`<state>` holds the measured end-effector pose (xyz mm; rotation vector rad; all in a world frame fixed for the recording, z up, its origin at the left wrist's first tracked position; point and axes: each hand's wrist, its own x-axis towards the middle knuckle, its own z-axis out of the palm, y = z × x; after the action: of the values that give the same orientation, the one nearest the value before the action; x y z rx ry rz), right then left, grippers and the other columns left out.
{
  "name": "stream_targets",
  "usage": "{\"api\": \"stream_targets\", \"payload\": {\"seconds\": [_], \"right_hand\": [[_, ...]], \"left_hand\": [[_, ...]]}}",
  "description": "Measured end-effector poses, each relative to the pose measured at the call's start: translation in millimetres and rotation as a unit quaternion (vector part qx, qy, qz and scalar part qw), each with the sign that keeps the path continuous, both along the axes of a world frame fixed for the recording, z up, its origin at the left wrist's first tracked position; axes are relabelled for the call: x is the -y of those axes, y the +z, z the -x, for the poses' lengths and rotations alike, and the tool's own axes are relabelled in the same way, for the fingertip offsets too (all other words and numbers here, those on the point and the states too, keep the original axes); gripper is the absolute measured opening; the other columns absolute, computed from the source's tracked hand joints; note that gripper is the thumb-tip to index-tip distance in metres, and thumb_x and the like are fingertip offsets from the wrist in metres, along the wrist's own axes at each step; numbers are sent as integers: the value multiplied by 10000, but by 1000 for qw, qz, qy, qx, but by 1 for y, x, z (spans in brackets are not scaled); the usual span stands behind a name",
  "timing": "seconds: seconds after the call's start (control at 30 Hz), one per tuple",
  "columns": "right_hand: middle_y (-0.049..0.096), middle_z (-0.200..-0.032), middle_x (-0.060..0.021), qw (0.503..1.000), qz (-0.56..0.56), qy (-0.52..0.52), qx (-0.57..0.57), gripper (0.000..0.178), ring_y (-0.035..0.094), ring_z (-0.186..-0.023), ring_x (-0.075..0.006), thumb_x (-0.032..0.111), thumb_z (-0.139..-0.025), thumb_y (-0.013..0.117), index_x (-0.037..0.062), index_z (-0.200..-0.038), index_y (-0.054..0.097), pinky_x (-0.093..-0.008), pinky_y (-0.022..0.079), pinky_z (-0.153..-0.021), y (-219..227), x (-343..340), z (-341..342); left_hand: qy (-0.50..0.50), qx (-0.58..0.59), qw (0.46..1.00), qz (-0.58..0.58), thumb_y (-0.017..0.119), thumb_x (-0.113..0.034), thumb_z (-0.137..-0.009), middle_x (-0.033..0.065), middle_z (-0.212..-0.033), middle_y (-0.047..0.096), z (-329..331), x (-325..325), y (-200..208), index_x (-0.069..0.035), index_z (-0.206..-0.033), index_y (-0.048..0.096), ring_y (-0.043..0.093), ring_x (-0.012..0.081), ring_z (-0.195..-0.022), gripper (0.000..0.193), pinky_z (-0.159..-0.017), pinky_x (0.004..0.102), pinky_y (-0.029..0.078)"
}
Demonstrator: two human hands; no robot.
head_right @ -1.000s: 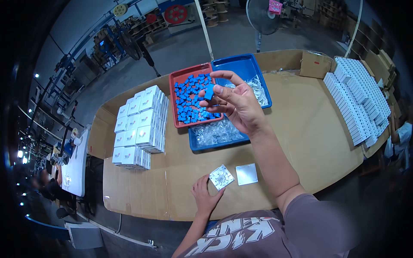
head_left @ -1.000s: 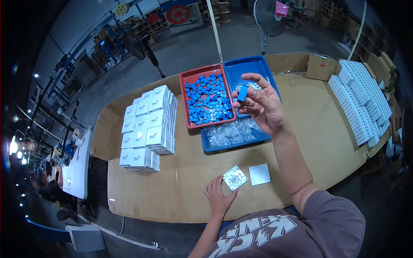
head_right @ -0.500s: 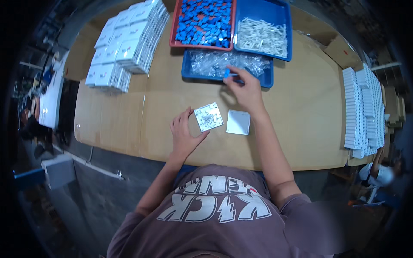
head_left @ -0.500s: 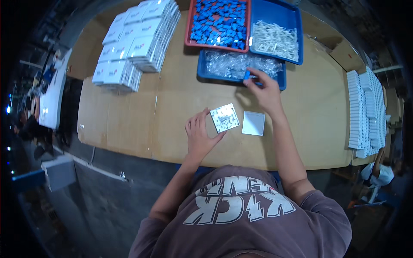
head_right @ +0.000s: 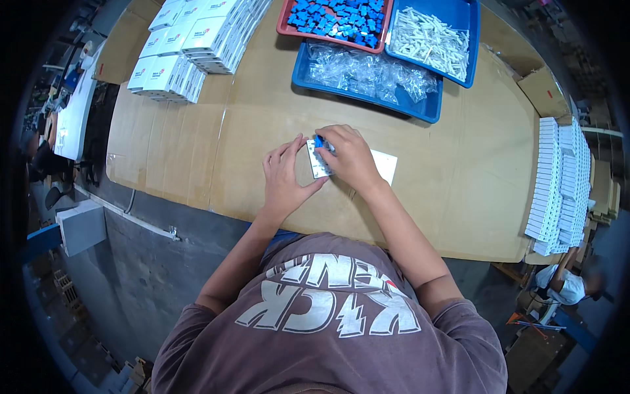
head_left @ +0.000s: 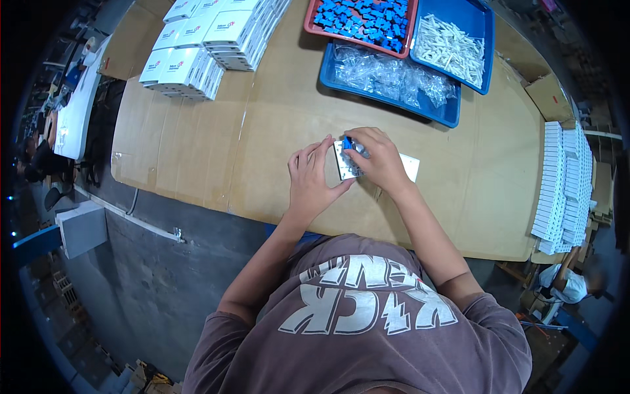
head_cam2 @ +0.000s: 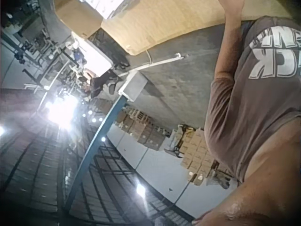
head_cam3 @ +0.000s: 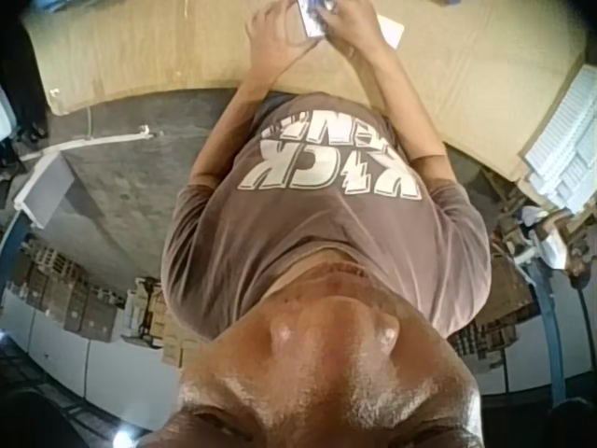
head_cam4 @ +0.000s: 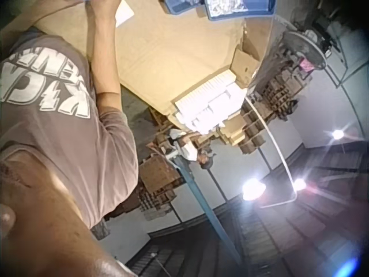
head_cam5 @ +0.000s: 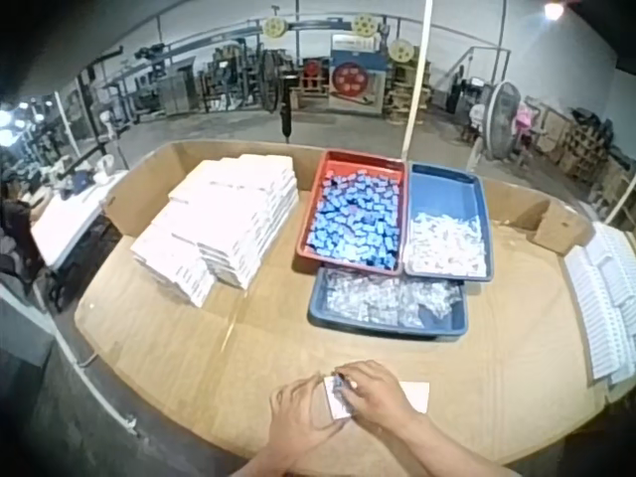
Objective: Placing components and instruction leaflets into product boxes for distribution.
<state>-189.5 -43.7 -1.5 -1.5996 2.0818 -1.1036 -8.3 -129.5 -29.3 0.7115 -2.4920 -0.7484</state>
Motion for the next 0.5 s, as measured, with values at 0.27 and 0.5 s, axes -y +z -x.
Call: {"api": "stream_targets", "payload": {"seconds": [0.27, 0.5], "right_hand": [[724, -1119, -96, 996, -38, 48, -72, 300, 674, -1068, -310, 134, -873, 757, 62, -1163, 727, -518, 426, -1140, -6, 10, -4], [738, -1113, -71, 994, -51, 42, -89, 293, 680, -1092, -287, 156, -873, 767, 100, -1160, 737, -528, 405, -1160, -7, 9, -4]], "left_hand": [[3, 8, 1000, -12, 903, -418, -711, 69, -1458, 605, -4, 3, -3, -34, -1540, 449, 499, 260, -1332, 1020, -1138, 499, 312], [5, 12, 1000, -21, 906, -436, -705, 68, -1495, 569, -3, 4, -5, -71, -1511, 496, 496, 268, -1345, 975, -1143, 504, 314]]}}
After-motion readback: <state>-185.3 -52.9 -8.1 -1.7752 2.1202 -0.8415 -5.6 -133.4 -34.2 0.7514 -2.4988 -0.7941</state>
